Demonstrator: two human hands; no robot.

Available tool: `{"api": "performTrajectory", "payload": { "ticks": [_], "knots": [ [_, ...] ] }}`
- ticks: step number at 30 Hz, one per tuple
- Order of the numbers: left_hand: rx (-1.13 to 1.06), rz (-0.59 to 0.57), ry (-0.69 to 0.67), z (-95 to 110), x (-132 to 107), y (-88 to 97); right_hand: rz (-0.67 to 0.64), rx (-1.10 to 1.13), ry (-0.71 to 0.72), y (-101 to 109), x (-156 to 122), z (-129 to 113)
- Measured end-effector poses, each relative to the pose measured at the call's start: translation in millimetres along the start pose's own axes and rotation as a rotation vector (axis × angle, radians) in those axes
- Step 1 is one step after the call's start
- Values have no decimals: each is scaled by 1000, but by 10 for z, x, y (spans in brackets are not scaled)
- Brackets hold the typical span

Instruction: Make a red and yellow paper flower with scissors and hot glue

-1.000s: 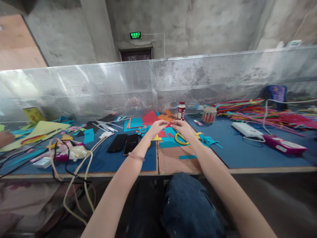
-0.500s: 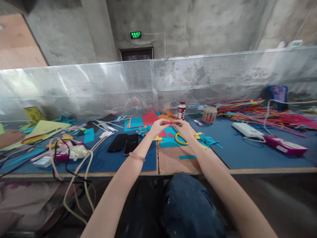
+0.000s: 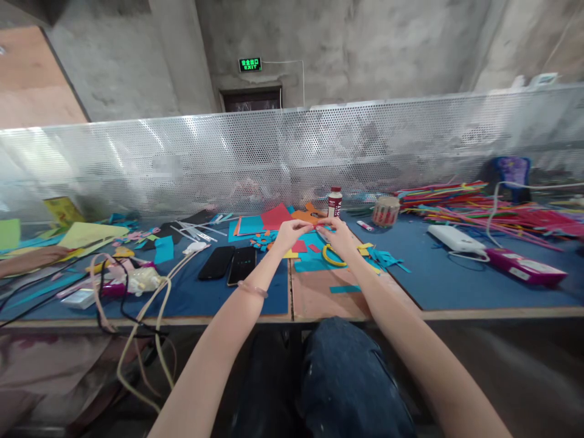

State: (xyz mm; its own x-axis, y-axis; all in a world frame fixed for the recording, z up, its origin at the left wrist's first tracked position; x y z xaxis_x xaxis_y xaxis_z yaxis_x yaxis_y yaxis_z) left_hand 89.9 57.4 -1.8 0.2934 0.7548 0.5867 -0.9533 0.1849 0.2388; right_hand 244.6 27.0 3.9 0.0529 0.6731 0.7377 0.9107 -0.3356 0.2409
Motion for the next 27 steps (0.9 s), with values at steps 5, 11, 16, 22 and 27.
{"api": "performTrajectory", "payload": {
  "ticks": [5, 11, 16, 22, 27],
  "knots": [
    [-7, -37, 10, -20, 1, -7, -44, 43, -52, -35, -6, 32],
    [-8, -110, 17, -48, -15, -45, -126, 114, -96, -103, -25, 49],
    [-33, -144, 42, -86, -22, -86, -114, 162, -138, -118, -23, 113],
    [-60, -97, 73, -91, -27, -47, -68, 247, -151, -163, -23, 182],
    [-78, -74, 96, -102, -53, -66, -52, 257, -167, -182, -45, 166]
  ]
}}
Point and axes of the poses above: each hand's wrist, its own x-axis towards the middle knuckle, its own y-axis out of the back of the hand, z = x × y, the point moved 8 cm from there along x, towards the middle knuckle, and after that the axes turned 3 degrees about x, right-handed, at the moved point
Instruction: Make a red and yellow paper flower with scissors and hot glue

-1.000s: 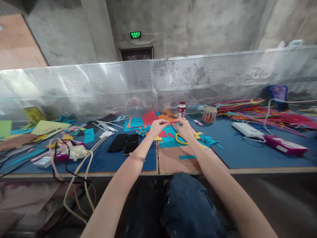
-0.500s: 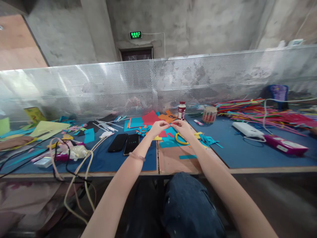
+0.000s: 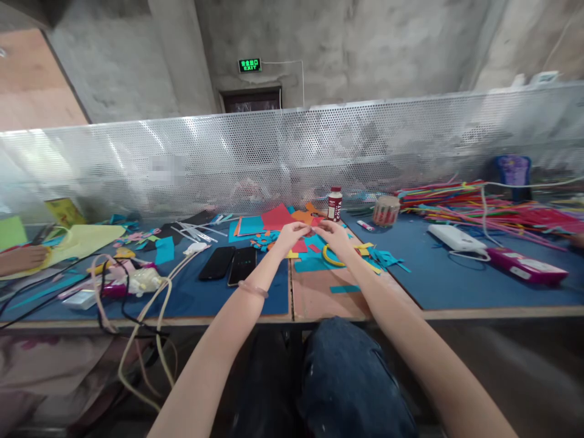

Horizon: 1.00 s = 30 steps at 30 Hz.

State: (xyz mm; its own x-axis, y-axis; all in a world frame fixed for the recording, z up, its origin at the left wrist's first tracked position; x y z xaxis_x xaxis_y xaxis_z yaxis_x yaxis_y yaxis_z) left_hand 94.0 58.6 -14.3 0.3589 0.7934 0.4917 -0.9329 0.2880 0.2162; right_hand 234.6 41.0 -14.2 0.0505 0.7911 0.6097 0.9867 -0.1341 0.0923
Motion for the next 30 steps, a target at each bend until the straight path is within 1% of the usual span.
{"api": "performTrajectory", "payload": {
  "ticks": [6, 10, 13, 17, 21, 25, 30],
  "knots": [
    [-4, -33, 16, -5, -22, -103, 21, 9, -16, 32, -2, 8],
    [-2, -42, 31, -18, -15, -119, 16, 24, -41, 33, 7, 47],
    [-8, -7, 32, -17, 1, -81, 4, 5, -45, 33, -1, 15],
    [-16, 52, 21, 7, 16, -8, -19, -42, -43, 36, -27, -86],
    [-38, 72, 20, 23, 9, 20, -42, -73, -32, 17, -48, -160],
    [-77, 96, 22, 11, 8, 31, -67, -78, -19, -39, -60, -155],
    [-119, 141, 30, -55, 33, 60, -119, -78, 5, -150, -83, -116]
  ]
}}
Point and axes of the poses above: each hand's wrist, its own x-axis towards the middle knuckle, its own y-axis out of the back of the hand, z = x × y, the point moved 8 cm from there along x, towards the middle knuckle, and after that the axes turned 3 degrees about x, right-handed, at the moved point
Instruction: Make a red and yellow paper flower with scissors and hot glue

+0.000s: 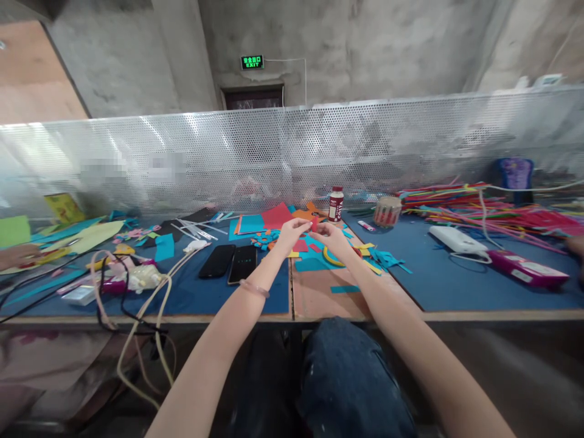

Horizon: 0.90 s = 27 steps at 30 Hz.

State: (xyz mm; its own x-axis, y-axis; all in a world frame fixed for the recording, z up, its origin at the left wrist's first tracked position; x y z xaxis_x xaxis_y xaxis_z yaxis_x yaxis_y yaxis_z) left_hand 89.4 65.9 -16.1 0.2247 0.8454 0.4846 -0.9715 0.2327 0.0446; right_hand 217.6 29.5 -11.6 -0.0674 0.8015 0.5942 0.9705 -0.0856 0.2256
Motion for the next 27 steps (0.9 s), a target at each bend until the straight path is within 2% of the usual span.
{"api": "performTrajectory", "payload": {
  "ticks": [5, 11, 18, 27],
  "knots": [
    [-19, 31, 18, -53, 19, 29, -25, -21, 3, -24, -16, -17],
    [-53, 12, 25, -21, -1, 9, -43, -37, 31, -35, -5, -7],
    [-235, 43, 31, -30, 18, 40, 46, -32, 84, -50, -7, 30],
    [-392, -8, 57, -61, 41, -13, 153, -38, 87, 71, -43, -128]
  ]
}}
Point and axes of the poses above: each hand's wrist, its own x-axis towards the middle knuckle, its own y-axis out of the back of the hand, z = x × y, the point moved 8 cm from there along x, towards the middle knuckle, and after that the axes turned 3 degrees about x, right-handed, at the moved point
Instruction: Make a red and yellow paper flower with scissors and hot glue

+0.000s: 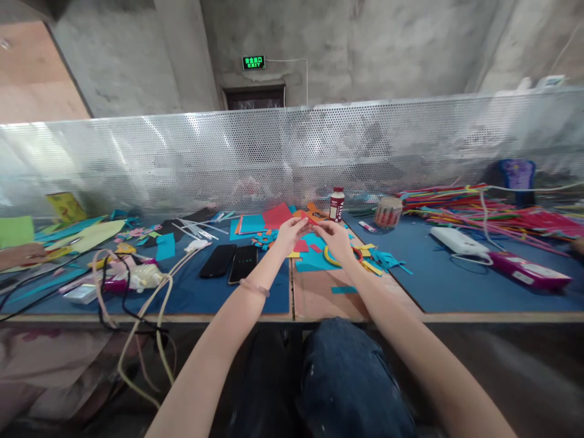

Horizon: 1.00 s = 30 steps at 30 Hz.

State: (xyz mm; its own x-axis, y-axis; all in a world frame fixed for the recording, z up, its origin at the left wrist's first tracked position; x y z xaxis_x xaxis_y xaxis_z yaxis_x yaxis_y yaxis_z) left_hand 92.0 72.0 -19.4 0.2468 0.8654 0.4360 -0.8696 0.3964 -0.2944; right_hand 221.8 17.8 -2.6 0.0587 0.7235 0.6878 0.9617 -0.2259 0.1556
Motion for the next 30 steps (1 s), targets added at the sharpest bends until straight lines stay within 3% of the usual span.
{"api": "performTrajectory", "payload": {
  "ticks": [12, 30],
  "knots": [
    [-29, -72, 10, 57, -60, -143, 42, 11, -7, 40, 10, 15],
    [-57, -21, -13, 36, -41, -106, 33, 118, -18, 24, -2, -12]
  ]
}}
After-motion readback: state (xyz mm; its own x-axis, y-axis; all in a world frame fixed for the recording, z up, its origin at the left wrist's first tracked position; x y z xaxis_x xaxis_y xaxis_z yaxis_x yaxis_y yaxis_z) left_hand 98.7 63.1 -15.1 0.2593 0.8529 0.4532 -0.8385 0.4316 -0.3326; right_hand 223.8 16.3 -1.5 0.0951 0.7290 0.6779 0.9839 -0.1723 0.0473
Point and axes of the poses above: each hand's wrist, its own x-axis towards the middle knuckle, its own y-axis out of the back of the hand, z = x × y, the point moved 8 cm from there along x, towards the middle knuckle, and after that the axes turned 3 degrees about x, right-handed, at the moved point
